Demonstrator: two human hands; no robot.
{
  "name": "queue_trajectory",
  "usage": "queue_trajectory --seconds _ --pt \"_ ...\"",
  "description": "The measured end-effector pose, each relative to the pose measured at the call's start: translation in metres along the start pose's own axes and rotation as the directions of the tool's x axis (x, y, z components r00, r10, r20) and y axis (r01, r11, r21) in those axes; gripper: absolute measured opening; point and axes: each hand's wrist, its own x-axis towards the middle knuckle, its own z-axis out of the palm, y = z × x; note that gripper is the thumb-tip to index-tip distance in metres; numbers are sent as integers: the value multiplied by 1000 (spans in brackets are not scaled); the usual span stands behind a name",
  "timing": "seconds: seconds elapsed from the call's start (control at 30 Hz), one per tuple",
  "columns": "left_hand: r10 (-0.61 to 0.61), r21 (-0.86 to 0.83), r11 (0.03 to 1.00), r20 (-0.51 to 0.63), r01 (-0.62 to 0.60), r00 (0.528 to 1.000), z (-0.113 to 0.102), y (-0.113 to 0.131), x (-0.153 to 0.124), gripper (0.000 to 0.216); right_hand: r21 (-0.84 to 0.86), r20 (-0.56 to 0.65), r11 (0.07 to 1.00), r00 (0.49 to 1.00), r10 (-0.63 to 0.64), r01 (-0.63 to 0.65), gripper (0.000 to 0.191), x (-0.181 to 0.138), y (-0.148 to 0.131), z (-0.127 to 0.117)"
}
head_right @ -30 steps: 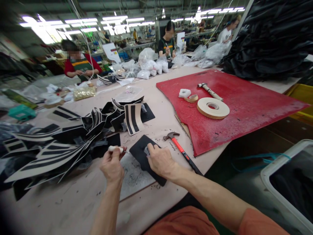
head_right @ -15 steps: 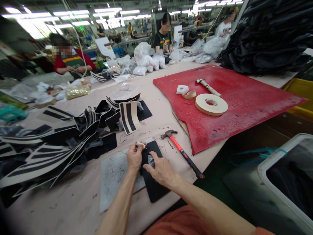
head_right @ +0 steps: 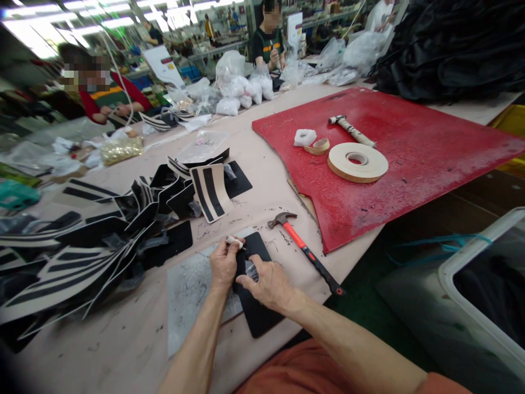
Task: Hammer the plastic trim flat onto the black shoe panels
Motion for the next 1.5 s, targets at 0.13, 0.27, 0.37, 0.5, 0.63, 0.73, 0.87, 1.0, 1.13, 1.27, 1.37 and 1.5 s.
queue_trajectory --seconds 0.13,0.27,0.37,0.5,0.63,0.73,0.87,1.0,1.13,1.27,1.37,1.5 --pt "69 90 994 5 -69 998 1 1 -1 20 20 -39 991 990 -134 135 48 1 12 -16" --pt "159 170 972 40 -164 986 1 2 -2 18 -235 -270 972 962 -34 -31 36 8 47 -46" --pt "192 177 964 63 -201 979 1 5 -2 17 -204 -255 935 938 235 -290 27 12 74 -63" --pt "219 198 952 87 -233 972 1 9 -4 17 151 -14 881 890 455 -448 5 14 81 -73" --pt "258 242 933 66 -266 964 4 9 -7 16 299 135 855 906 401 -423 17 14 49 -87" --pt "269 281 919 61 -275 961 6 8 -9 16 316 -41 929 975 217 -194 32 9 20 -100" --pt "293 323 896 87 -305 952 6 5 -10 17 -229 -200 962 961 -193 146 31 1 0 -110" --pt "276 386 875 96 -292 956 6 2 -9 18 -539 51 810 969 -243 232 26 0 -14 -127" --pt "312 348 877 109 -330 944 5 2 -9 18 -444 -382 875 843 -379 192 36 3 -44 -156" --pt "304 355 877 109 -323 946 5 1 -9 18 -351 -549 925 768 -330 146 37 -1 -40 -143" --pt "289 386 865 137 -320 948 5 0 -9 18 -495 -95 855 967 -234 158 30 -6 -10 -118" --pt "292 353 878 140 -324 946 5 3 -9 17 -505 37 860 997 -63 73 34 -3 32 -107"
